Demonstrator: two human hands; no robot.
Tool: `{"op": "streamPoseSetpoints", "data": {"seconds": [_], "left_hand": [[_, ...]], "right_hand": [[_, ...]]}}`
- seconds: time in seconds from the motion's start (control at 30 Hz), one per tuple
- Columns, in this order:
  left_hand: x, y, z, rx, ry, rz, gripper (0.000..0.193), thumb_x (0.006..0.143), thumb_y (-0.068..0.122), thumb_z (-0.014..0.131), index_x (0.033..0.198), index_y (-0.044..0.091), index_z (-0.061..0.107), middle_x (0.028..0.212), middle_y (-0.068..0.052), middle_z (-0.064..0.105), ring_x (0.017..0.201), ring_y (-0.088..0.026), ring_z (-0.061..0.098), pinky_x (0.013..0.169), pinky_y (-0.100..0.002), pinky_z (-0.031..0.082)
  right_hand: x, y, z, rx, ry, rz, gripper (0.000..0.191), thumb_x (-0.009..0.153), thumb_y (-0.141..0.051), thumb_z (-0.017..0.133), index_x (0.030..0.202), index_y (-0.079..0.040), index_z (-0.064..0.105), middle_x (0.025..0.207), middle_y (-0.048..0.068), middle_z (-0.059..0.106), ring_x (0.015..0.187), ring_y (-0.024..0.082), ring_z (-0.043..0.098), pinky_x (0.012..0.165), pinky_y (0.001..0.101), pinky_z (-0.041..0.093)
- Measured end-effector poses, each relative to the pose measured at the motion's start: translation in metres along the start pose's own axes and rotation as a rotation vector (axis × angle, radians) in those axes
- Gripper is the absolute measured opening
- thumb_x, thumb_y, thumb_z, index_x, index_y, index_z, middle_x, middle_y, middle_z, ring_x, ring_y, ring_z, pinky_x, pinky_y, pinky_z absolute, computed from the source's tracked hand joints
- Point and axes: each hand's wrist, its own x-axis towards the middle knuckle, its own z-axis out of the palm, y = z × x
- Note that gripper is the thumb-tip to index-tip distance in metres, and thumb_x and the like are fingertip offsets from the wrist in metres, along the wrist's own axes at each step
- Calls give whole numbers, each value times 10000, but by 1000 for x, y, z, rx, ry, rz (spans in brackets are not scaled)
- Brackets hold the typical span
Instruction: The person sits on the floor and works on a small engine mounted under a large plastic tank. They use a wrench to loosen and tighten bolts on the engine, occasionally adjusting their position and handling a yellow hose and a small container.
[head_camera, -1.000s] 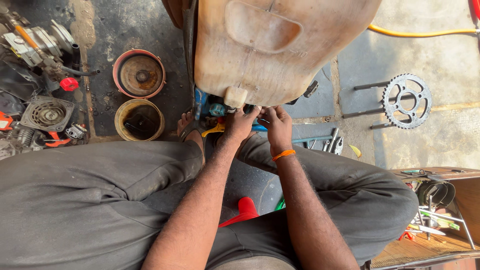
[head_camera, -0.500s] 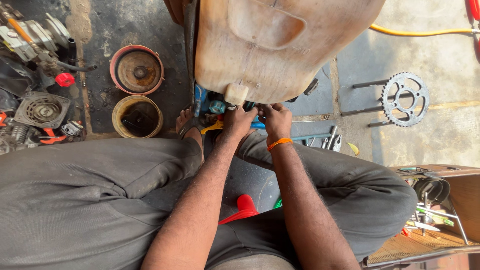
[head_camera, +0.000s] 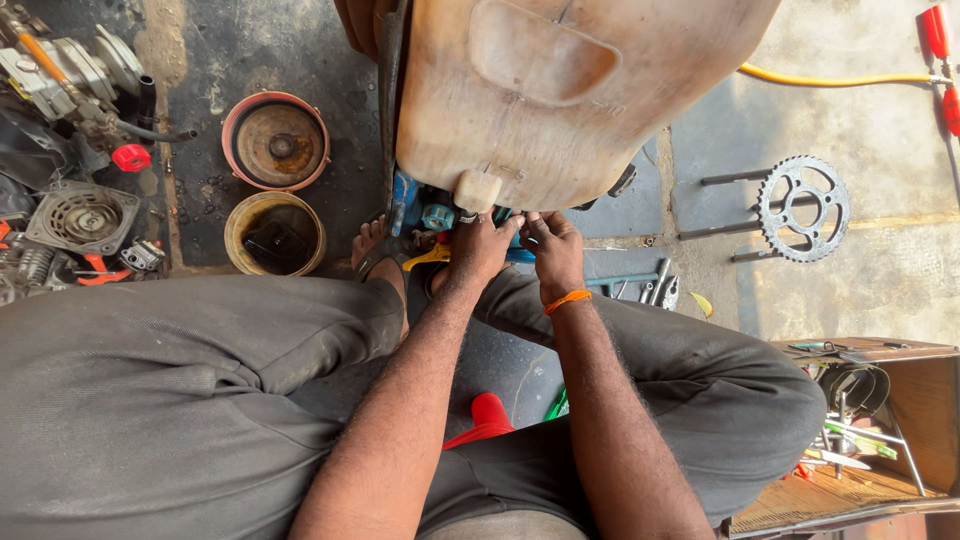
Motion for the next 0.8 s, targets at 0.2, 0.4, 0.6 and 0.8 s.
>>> {"op": "streamPoseSetpoints", "data": {"seconds": [0.2, 0.4, 0.6, 0.8], "left_hand": [[8, -10, 7, 127, -92, -71, 616, 973, 425, 644, 1414, 18, 504, 1326, -241, 616, 1224, -389, 615, 1016, -475, 498], [14, -10, 8, 171, -113, -106, 670, 957, 449, 654, 1442, 23, 477, 1384, -263, 570, 1253, -426, 571, 1037, -491, 476], [9, -7, 8, 108, -89, -148, 634, 938, 439, 659, 1409, 41, 515, 1335, -241, 622, 1231, -403, 608, 1023, -483, 499], [6, 12, -5, 62, -53, -107, 646, 903, 413, 690, 1403, 43, 516, 1301, -244, 642, 1190, -403, 630, 981, -490, 516]], "right_hand": [[6, 3, 8, -184, 109, 2, 217, 1028, -188, 623, 1090, 13, 675, 913, 35, 696, 812, 106, 619, 739, 284, 552], [14, 5, 12, -90, 96, 21, 195, 994, -144, 626, 1101, 8, 684, 939, 35, 721, 783, 105, 642, 705, 289, 579], [-1, 5, -1, 46, 161, 35, 134, 998, -132, 715, 1040, -10, 678, 924, 40, 702, 774, 113, 627, 708, 290, 544], [-12, -7, 10, 59, 54, 40, 165, 1006, -174, 646, 1065, -42, 725, 982, -4, 714, 893, 96, 611, 818, 299, 538]]}}
